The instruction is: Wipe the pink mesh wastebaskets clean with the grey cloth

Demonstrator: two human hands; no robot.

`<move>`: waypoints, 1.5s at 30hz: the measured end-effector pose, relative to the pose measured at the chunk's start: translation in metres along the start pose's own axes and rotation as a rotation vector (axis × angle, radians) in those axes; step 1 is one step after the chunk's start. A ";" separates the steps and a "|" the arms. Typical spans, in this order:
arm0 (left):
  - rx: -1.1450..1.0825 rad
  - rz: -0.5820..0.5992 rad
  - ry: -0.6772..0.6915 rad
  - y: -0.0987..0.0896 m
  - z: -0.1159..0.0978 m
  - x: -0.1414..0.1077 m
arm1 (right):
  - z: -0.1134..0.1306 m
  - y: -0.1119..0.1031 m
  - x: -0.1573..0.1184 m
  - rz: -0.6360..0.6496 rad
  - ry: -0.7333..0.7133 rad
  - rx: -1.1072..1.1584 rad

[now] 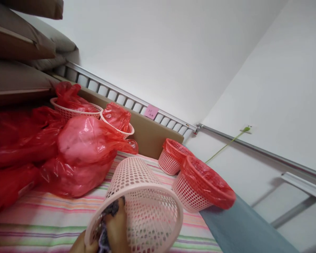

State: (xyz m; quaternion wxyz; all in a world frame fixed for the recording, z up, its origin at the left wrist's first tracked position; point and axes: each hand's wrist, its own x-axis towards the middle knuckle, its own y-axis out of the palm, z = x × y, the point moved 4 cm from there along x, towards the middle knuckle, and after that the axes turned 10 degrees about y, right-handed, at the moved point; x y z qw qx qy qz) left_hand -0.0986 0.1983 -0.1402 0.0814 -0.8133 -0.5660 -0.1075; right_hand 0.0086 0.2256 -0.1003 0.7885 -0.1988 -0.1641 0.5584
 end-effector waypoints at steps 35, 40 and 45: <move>0.094 -0.106 0.038 -0.036 -0.035 0.002 | -0.029 -0.063 0.045 -0.214 0.071 -1.008; 0.072 -0.121 0.035 -0.036 -0.034 0.002 | 0.006 -0.079 0.040 -0.292 -0.058 -1.015; 0.089 -0.135 0.003 -0.037 -0.032 0.002 | 0.014 -0.052 0.017 -0.194 -0.233 -1.112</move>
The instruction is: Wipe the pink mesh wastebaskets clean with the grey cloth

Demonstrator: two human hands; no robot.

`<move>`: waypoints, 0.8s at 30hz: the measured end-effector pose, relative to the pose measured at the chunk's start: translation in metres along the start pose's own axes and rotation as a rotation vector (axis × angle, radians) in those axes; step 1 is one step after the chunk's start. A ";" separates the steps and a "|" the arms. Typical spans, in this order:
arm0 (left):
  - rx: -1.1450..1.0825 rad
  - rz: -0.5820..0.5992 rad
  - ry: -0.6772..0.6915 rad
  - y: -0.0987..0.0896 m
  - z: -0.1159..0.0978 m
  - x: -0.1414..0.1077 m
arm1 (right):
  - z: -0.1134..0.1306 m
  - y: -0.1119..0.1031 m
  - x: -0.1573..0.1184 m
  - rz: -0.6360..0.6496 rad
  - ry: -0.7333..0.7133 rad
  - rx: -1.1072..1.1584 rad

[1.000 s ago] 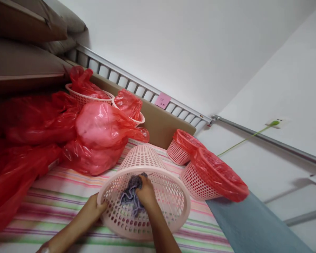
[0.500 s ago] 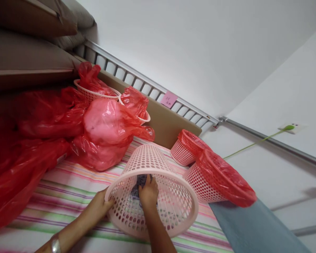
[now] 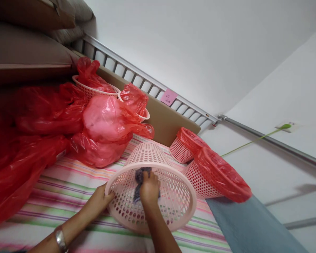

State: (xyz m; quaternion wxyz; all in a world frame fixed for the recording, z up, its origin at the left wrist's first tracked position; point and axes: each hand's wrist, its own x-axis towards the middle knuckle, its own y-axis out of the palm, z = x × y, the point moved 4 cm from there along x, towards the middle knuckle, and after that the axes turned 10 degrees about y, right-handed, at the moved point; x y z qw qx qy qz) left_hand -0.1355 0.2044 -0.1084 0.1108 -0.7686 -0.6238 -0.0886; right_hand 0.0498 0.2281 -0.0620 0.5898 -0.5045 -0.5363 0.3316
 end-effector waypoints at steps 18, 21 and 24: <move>-0.009 0.020 0.050 0.005 0.001 -0.001 | -0.036 0.054 0.011 0.163 0.200 0.423; -0.005 0.007 0.048 0.005 0.001 -0.001 | -0.023 0.053 -0.003 0.199 0.144 0.435; -0.019 -0.008 0.050 0.006 0.002 -0.001 | -0.006 0.051 -0.020 0.248 0.120 0.458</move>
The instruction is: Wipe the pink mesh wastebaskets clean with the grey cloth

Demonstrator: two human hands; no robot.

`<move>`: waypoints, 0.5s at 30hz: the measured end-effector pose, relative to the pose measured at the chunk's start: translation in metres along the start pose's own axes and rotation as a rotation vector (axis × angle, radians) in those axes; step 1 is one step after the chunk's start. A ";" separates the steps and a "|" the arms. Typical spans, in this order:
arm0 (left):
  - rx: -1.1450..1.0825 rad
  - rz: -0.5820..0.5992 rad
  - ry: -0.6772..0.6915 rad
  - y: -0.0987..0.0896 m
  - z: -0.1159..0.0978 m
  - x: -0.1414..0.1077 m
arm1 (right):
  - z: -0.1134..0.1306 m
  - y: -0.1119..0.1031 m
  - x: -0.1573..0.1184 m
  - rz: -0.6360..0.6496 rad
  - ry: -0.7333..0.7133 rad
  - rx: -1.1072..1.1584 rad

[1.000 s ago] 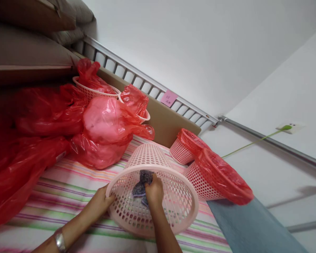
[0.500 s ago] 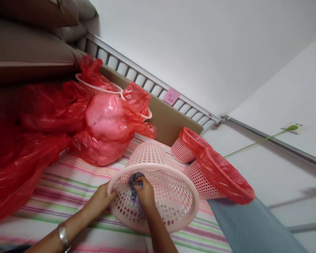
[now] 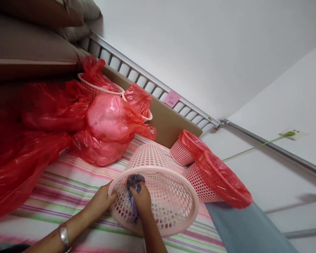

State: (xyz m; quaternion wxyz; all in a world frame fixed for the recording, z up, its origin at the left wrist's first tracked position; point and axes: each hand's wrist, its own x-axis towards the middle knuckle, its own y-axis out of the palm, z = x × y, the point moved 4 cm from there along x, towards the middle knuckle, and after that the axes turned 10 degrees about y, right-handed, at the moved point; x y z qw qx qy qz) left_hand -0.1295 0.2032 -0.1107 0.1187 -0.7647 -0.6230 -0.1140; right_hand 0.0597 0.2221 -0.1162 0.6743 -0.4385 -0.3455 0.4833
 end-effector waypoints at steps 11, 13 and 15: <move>-0.135 0.001 -0.043 0.025 0.022 -0.011 | 0.024 0.010 -0.039 -0.030 -0.028 0.068; -0.133 0.013 -0.063 0.023 0.019 -0.012 | 0.020 0.009 -0.039 -0.027 -0.019 -0.008; -0.129 0.025 -0.076 0.022 0.014 -0.012 | 0.010 0.004 -0.031 -0.038 0.007 -0.149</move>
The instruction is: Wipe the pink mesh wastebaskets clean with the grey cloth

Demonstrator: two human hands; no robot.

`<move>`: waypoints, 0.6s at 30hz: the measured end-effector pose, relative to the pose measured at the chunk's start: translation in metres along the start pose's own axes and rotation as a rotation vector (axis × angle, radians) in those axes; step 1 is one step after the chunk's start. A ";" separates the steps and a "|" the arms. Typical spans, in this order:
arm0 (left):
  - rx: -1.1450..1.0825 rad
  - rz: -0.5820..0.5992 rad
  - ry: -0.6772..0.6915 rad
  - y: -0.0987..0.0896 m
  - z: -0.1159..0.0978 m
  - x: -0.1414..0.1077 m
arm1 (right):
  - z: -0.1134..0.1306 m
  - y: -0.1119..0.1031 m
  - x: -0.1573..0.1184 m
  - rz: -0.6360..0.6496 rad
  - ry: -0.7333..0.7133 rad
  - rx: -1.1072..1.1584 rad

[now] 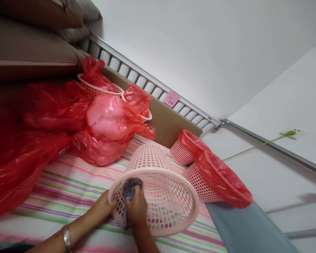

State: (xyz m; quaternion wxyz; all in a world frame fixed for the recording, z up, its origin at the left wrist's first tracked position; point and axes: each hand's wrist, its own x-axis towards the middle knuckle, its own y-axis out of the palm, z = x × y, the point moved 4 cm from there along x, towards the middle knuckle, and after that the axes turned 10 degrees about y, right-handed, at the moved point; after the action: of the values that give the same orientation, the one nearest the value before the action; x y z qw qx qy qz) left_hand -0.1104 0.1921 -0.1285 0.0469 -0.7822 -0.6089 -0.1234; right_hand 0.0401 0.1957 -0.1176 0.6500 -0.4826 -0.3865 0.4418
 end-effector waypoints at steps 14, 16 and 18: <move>-0.010 0.041 0.092 0.016 -0.008 0.003 | 0.002 -0.001 0.037 -0.015 0.111 0.216; 0.004 0.020 0.081 0.017 -0.004 0.003 | 0.017 -0.001 0.034 -0.011 0.098 0.339; 0.012 -0.012 0.092 0.014 -0.002 0.003 | 0.027 -0.003 0.030 0.000 0.085 0.437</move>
State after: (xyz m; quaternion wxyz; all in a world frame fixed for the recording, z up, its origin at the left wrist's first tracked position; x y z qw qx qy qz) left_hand -0.0963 0.1908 -0.1242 0.0785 -0.7717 -0.6116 -0.1558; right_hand 0.0250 0.2318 -0.1063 0.7548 -0.3483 -0.2539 0.4945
